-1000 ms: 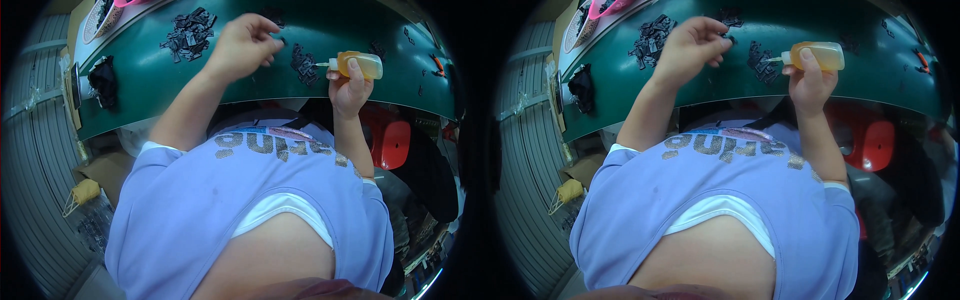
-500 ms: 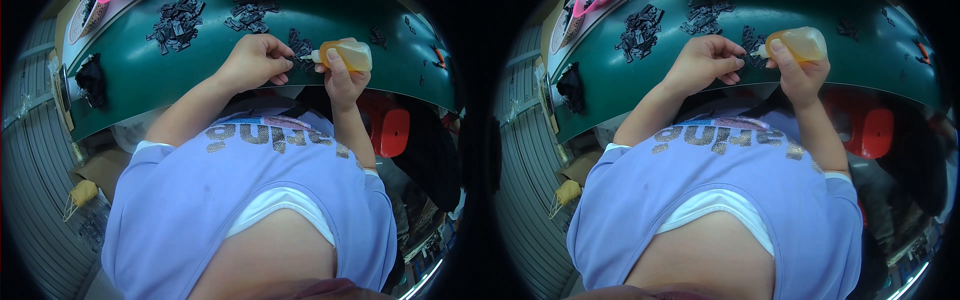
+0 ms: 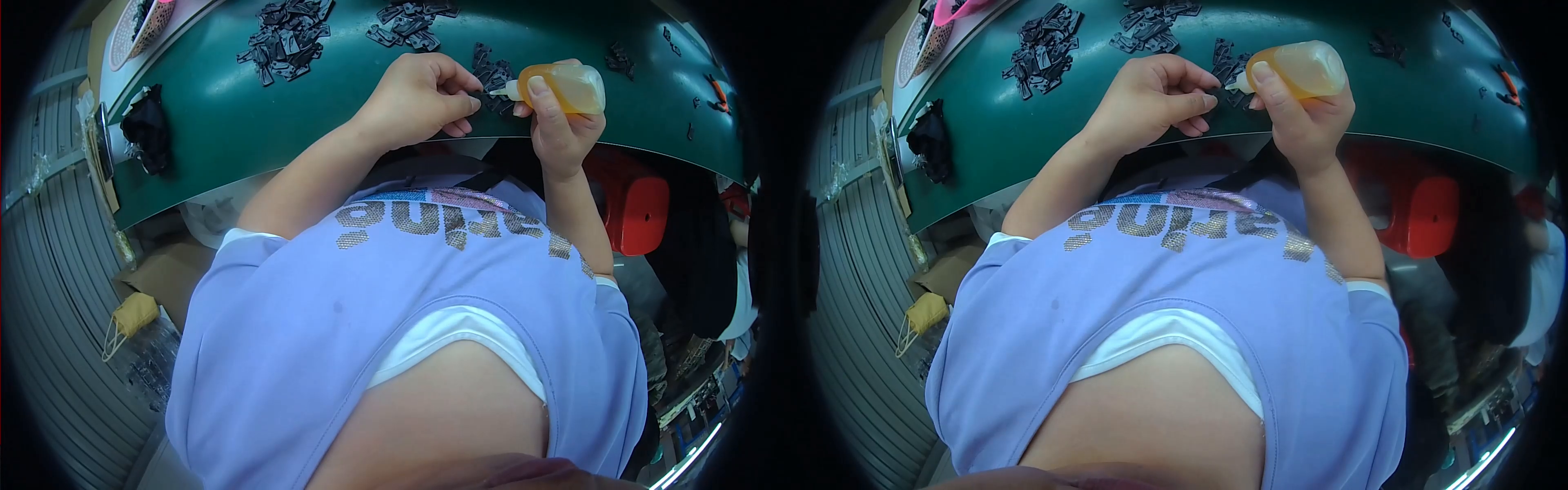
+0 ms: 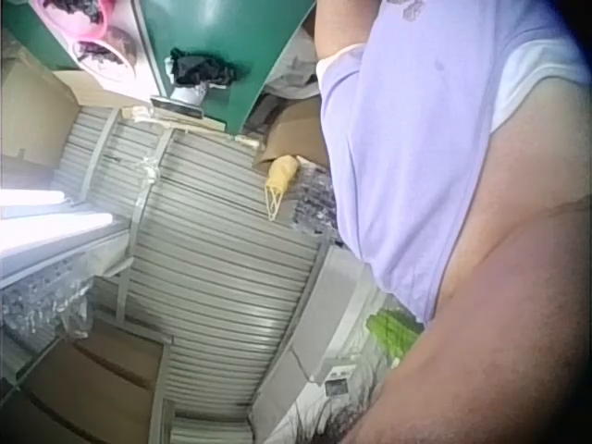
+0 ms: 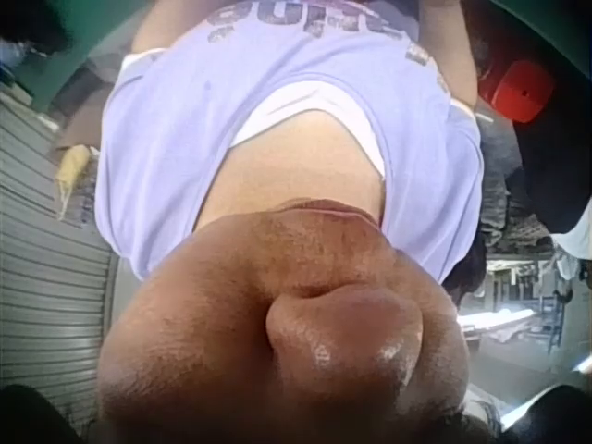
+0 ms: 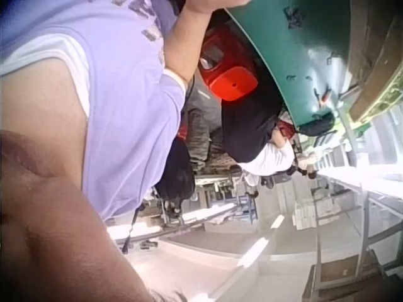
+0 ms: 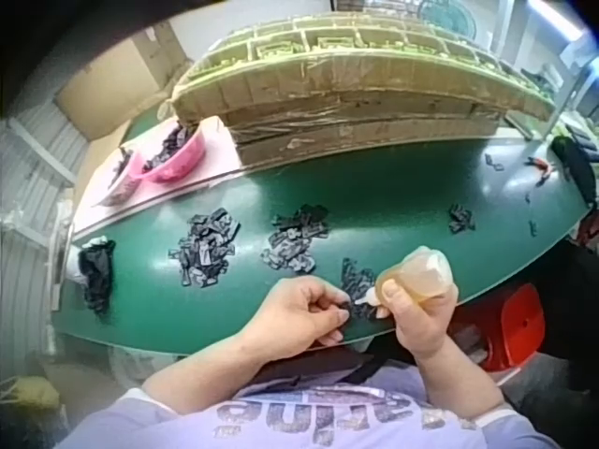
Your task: The person applies adhesive from a bottle to small plastic parts and assembles them into a toy car shell.
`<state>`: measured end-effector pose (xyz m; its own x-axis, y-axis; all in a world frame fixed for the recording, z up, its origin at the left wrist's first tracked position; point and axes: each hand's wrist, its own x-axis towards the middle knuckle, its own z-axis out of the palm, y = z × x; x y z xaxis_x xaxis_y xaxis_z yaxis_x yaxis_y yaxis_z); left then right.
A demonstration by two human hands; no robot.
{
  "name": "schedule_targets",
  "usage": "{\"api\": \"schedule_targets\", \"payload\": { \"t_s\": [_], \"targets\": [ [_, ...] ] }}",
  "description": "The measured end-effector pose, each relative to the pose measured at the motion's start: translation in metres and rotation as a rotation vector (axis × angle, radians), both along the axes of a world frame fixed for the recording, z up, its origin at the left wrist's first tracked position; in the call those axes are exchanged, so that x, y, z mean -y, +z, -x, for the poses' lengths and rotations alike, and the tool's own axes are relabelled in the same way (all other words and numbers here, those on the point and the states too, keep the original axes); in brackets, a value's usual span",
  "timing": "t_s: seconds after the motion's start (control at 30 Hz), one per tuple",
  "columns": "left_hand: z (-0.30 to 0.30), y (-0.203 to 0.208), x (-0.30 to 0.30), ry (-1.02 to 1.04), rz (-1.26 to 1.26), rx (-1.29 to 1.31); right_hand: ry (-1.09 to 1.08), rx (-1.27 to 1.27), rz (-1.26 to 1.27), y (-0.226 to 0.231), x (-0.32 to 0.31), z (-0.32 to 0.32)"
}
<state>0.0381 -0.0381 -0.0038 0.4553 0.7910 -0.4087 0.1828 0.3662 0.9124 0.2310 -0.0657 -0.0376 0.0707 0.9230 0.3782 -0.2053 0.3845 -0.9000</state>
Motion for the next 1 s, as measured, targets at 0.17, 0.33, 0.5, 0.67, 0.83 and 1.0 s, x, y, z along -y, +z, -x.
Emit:
{"api": "schedule_targets", "payload": {
  "t_s": [0.17,0.33,0.5,0.67,0.83,1.0],
  "targets": [
    [0.0008,0.0017,-0.0003,0.008,0.003,0.010,-0.026,-0.130,0.020,-0.0013,-0.0032,-0.0054],
    [-0.0014,0.0022,-0.0020,0.033,0.021,0.003,0.069,-0.144,-0.001,0.0024,-0.0013,-0.0037],
    [-0.0041,0.0011,-0.0022,0.053,0.027,-0.021,0.109,-0.156,0.035,0.0042,0.0015,0.0003],
    [-0.0053,0.0026,-0.0016,0.054,0.020,-0.047,0.110,-0.133,0.035,0.0044,0.0020,0.0008],
    [-0.0052,0.0014,-0.0009,0.056,0.015,-0.050,0.112,-0.110,0.046,0.0040,0.0036,0.0008],
    [-0.0053,-0.0004,-0.0017,0.058,0.017,-0.047,0.109,-0.079,0.030,0.0040,0.0028,0.0020]
  ]
}}
